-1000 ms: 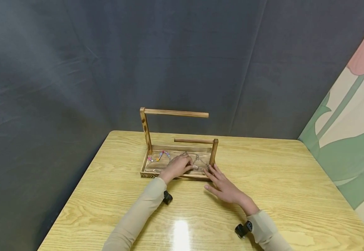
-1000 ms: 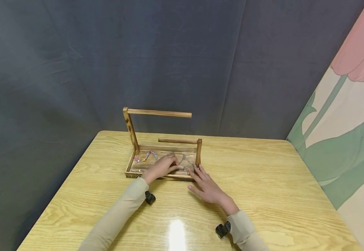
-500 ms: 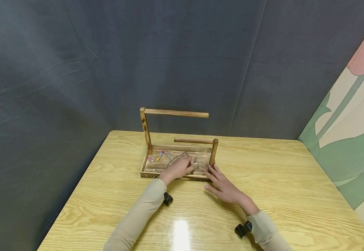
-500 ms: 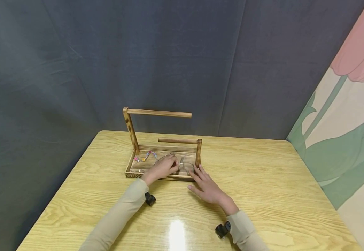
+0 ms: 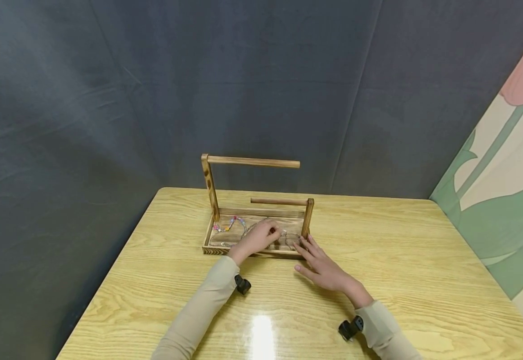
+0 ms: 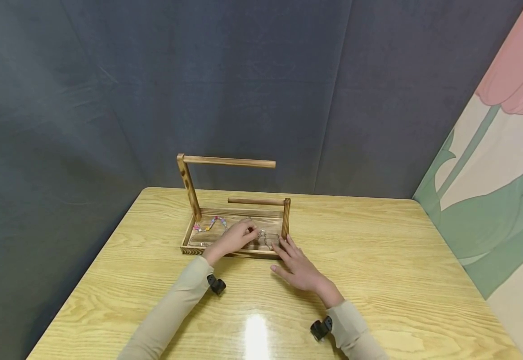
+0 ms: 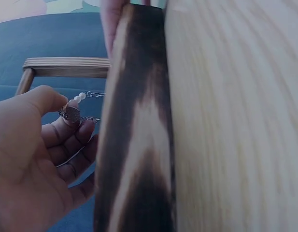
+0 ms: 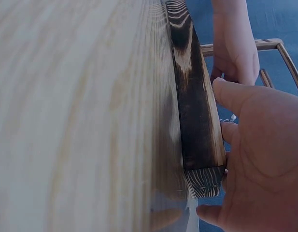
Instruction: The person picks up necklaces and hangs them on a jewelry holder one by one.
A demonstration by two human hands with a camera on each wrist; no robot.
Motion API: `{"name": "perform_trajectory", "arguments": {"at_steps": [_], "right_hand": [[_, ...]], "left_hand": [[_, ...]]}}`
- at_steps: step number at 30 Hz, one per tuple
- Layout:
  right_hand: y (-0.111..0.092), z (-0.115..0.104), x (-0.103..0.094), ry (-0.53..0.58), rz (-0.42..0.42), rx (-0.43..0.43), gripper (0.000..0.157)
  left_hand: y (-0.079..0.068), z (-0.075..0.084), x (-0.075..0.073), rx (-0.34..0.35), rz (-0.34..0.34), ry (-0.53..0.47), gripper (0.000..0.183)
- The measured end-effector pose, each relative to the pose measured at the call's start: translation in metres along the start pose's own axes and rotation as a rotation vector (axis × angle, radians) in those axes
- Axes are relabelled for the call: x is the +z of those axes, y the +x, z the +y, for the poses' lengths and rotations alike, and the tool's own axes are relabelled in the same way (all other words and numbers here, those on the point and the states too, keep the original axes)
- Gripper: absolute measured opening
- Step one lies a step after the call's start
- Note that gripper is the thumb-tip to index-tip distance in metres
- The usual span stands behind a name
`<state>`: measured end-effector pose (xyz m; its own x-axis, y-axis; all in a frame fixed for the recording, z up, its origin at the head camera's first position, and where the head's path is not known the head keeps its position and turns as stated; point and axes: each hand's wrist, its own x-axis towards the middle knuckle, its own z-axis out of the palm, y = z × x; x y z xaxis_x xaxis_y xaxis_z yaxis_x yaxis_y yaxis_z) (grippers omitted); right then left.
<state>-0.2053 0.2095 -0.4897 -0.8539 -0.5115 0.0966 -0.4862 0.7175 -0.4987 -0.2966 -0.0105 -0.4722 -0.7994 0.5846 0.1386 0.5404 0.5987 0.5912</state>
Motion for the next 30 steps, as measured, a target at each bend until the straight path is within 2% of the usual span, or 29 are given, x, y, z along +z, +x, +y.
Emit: {"name": "perform_trajectory", "arguments": {"at_steps": [8, 12, 30], "right_hand": [[0.001, 0.001, 0.000, -0.008, 0.013, -0.001, 0.060], [0.000, 0.001, 0.000, -0.006, 0.012, 0.001, 0.060], [-0.001, -0.001, 0.000, 0.004, 0.007, 0.002, 0.059]], "left_hand": [[0.000, 0.011, -0.008, -0.020, 0.021, -0.066, 0.030], [-0.002, 0.015, -0.011, -0.028, 0.032, -0.103, 0.026], [0.001, 0.011, -0.009, 0.005, 0.095, -0.314, 0.025]]}}
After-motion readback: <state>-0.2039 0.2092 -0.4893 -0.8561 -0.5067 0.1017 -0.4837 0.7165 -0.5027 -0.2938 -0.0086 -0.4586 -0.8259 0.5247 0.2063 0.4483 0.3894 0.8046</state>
